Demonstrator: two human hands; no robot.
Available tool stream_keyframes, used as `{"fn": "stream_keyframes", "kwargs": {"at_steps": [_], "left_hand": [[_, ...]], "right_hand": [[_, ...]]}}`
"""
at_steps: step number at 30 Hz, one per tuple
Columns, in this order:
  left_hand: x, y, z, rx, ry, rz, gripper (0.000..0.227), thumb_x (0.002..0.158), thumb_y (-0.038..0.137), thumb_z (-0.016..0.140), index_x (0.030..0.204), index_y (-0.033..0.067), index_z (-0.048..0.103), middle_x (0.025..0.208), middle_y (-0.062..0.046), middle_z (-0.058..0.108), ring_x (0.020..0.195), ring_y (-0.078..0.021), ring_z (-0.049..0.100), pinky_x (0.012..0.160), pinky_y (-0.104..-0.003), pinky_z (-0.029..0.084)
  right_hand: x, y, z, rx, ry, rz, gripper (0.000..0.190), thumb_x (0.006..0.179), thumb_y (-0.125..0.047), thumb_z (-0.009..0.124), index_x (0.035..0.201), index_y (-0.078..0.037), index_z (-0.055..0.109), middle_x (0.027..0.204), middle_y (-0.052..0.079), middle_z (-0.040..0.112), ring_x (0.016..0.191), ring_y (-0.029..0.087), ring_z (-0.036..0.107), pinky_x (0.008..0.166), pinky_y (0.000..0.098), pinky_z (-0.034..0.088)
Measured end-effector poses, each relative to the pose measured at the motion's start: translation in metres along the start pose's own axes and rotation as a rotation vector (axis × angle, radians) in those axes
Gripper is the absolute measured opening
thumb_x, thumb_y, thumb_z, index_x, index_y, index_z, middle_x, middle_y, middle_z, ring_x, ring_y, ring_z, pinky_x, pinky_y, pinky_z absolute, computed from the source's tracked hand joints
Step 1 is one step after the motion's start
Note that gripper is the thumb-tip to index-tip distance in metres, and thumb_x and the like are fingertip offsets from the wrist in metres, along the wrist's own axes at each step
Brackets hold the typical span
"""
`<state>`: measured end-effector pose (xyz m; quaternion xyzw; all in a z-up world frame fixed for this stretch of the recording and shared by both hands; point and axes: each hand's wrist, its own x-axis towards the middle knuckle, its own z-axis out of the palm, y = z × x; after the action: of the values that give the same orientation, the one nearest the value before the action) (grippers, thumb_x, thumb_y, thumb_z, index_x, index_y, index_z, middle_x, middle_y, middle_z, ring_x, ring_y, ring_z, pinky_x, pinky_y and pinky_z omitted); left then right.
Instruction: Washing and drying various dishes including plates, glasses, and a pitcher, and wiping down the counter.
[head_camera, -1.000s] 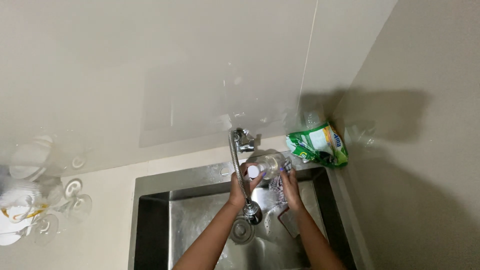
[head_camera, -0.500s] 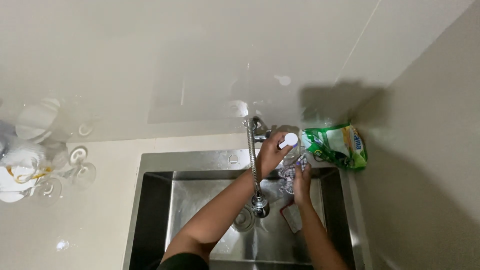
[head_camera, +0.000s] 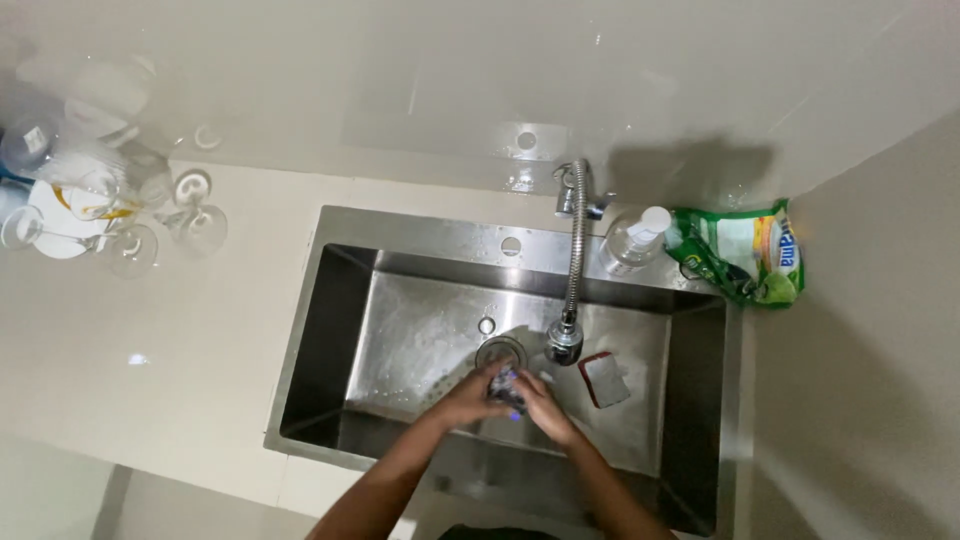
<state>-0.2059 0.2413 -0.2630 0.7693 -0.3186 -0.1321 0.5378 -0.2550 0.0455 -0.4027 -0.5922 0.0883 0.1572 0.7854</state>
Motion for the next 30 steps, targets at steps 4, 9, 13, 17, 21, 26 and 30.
{"fn": "stream_keyframes", "kwargs": {"at_steps": [4, 9, 13, 17, 21, 26, 30], "left_hand": [[-0.091, 0.017, 0.000, -0.023, 0.247, -0.787, 0.039, 0.089, 0.010, 0.069, 0.127, 0.0041, 0.063, 0.104, -0.019, 0.072, 0.085, -0.0342, 0.070, 0.076, -0.044, 0.056], [-0.168, 0.024, -0.021, 0.430, 0.526, -0.677, 0.022, 0.090, 0.008, 0.065, 0.110, 0.0001, 0.068, 0.099, -0.023, 0.072, 0.089, -0.0400, 0.069, 0.078, -0.047, 0.055], [-0.198, 0.018, -0.027, 0.627, 0.544, -0.756, 0.018, 0.091, 0.011, 0.064, 0.106, 0.0023, 0.069, 0.098, -0.020, 0.072, 0.092, -0.0399, 0.066, 0.085, -0.049, 0.052], [-0.205, 0.004, -0.022, 0.707, 0.614, -0.625, 0.023, 0.085, 0.012, 0.065, 0.104, -0.0008, 0.067, 0.103, -0.020, 0.070, 0.097, -0.0399, 0.062, 0.089, -0.049, 0.047], [-0.203, 0.006, -0.022, 0.657, 0.595, -0.708, 0.018, 0.087, 0.015, 0.065, 0.098, 0.0011, 0.067, 0.098, -0.017, 0.070, 0.097, -0.0384, 0.062, 0.091, -0.049, 0.046], [-0.200, 0.007, -0.026, 0.680, 0.596, -0.672, 0.014, 0.089, 0.015, 0.062, 0.091, 0.0021, 0.064, 0.092, -0.016, 0.068, 0.091, -0.0377, 0.063, 0.089, -0.048, 0.047], [-0.202, 0.001, -0.023, 0.671, 0.567, -0.695, 0.013, 0.090, 0.017, 0.062, 0.088, 0.0041, 0.065, 0.089, -0.015, 0.068, 0.089, -0.0369, 0.063, 0.087, -0.047, 0.047]], "right_hand": [[0.013, -0.027, 0.048, -0.188, -0.267, 0.139, 0.027, 0.105, -0.021, 0.056, 0.118, -0.002, 0.071, 0.101, 0.007, 0.075, 0.087, 0.017, 0.070, 0.079, 0.0320, 0.055], [0.084, -0.028, 0.073, -0.951, 0.067, -0.051, 0.036, 0.085, -0.022, 0.069, 0.119, -0.009, 0.073, 0.104, 0.016, 0.073, 0.086, 0.028, 0.073, 0.080, 0.0392, 0.058], [0.124, -0.004, 0.075, -1.345, 0.125, -0.332, 0.045, 0.078, -0.018, 0.073, 0.121, -0.007, 0.065, 0.123, 0.021, 0.062, 0.111, 0.041, 0.061, 0.088, 0.0474, 0.053], [0.149, 0.057, 0.045, -1.475, 0.117, -0.296, 0.039, 0.088, -0.006, 0.063, 0.126, -0.013, 0.064, 0.129, 0.013, 0.062, 0.117, 0.035, 0.064, 0.098, 0.0438, 0.056], [0.116, -0.037, 0.078, -1.383, 0.065, -0.245, 0.045, 0.076, -0.014, 0.077, 0.118, -0.006, 0.063, 0.121, 0.018, 0.059, 0.105, 0.038, 0.064, 0.088, 0.0481, 0.055], [0.108, -0.135, 0.110, -0.871, 0.331, -0.448, 0.050, 0.079, -0.015, 0.080, 0.126, -0.006, 0.065, 0.127, 0.013, 0.061, 0.095, 0.028, 0.068, 0.084, 0.0380, 0.056], [0.134, -0.188, 0.093, -0.902, 0.511, -0.826, 0.048, 0.089, -0.012, 0.078, 0.133, -0.005, 0.062, 0.132, 0.016, 0.057, 0.116, 0.032, 0.063, 0.097, 0.0399, 0.055]]}}
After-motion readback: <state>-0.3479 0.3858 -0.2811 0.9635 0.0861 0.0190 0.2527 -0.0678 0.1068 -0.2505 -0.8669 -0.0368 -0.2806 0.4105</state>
